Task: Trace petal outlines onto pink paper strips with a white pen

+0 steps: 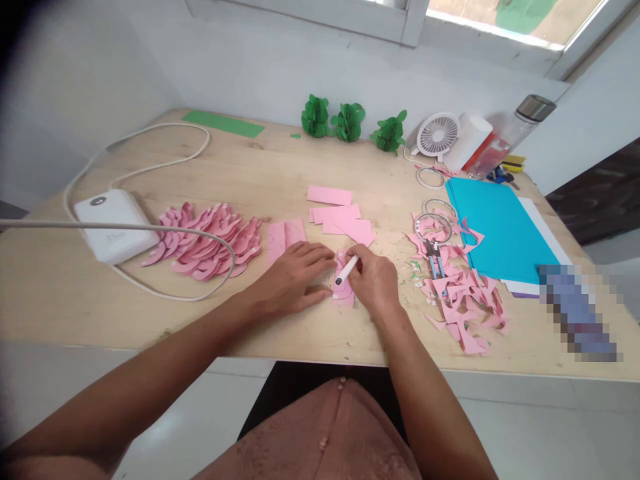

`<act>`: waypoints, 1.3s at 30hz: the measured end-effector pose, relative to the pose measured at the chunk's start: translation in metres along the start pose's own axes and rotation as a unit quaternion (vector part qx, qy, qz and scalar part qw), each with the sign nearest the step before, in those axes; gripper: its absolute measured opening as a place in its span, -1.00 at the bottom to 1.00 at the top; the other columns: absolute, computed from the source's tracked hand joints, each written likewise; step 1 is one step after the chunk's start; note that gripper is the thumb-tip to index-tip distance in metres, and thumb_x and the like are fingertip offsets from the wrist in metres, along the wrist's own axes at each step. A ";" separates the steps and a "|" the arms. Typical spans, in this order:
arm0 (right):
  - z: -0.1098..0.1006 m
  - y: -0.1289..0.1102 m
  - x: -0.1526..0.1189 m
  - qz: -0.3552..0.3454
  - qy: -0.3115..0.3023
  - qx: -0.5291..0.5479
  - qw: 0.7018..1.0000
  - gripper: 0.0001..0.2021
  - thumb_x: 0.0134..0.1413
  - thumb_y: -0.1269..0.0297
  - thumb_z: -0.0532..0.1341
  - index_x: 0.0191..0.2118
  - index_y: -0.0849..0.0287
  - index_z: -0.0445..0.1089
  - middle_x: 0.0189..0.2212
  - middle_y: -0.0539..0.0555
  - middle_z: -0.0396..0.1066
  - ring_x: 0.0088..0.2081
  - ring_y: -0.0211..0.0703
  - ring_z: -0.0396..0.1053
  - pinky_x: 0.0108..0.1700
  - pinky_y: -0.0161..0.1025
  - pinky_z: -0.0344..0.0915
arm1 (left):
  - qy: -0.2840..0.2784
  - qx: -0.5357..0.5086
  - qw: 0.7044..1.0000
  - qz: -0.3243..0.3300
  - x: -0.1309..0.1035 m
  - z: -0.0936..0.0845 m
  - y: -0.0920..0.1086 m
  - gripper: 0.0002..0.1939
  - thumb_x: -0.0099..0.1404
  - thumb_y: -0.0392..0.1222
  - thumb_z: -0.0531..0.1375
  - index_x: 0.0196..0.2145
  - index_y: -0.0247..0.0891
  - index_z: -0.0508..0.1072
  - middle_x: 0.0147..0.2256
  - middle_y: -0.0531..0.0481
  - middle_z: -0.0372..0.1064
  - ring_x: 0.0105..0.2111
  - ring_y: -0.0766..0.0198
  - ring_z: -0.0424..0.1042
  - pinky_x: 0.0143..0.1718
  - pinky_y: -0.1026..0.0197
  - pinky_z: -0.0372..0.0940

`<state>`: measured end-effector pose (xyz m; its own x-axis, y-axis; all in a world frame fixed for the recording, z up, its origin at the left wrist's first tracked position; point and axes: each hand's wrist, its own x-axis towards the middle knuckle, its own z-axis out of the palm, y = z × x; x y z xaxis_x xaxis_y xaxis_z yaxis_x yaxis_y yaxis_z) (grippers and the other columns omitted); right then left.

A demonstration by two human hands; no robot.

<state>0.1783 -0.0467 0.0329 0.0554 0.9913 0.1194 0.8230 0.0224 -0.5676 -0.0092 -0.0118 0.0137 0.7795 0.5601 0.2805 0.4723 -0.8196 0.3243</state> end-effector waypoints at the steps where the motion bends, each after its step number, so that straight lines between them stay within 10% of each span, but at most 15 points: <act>1: 0.000 0.000 0.000 -0.001 0.000 0.001 1.000 -0.83 0.13 0.24 0.13 -0.32 0.12 0.46 -0.60 -0.03 0.41 -0.55 -0.27 0.29 -0.45 -0.36 0.09 | 0.000 0.000 1.000 0.000 0.000 0.000 0.000 -0.68 0.25 -0.09 0.18 -0.08 -0.28 0.37 -0.01 -0.19 0.35 0.06 -0.02 0.26 0.09 -0.07 0.12; 39: -0.002 -0.003 0.000 0.012 -0.005 0.001 1.000 -0.82 0.11 0.20 0.14 -0.33 0.12 0.46 -0.61 -0.04 0.38 -0.58 -0.28 0.26 -0.48 -0.35 0.04 | 0.003 0.002 1.000 -0.006 0.000 0.001 0.001 -0.66 0.22 -0.11 0.22 -0.08 -0.29 0.38 0.00 -0.17 0.35 0.05 -0.02 0.26 0.09 -0.06 0.12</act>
<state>0.1768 -0.0471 0.0362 0.0702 0.9927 0.0977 0.8209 -0.0019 -0.5711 -0.0085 -0.0127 0.0131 0.7719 0.5701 0.2816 0.4830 -0.8137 0.3234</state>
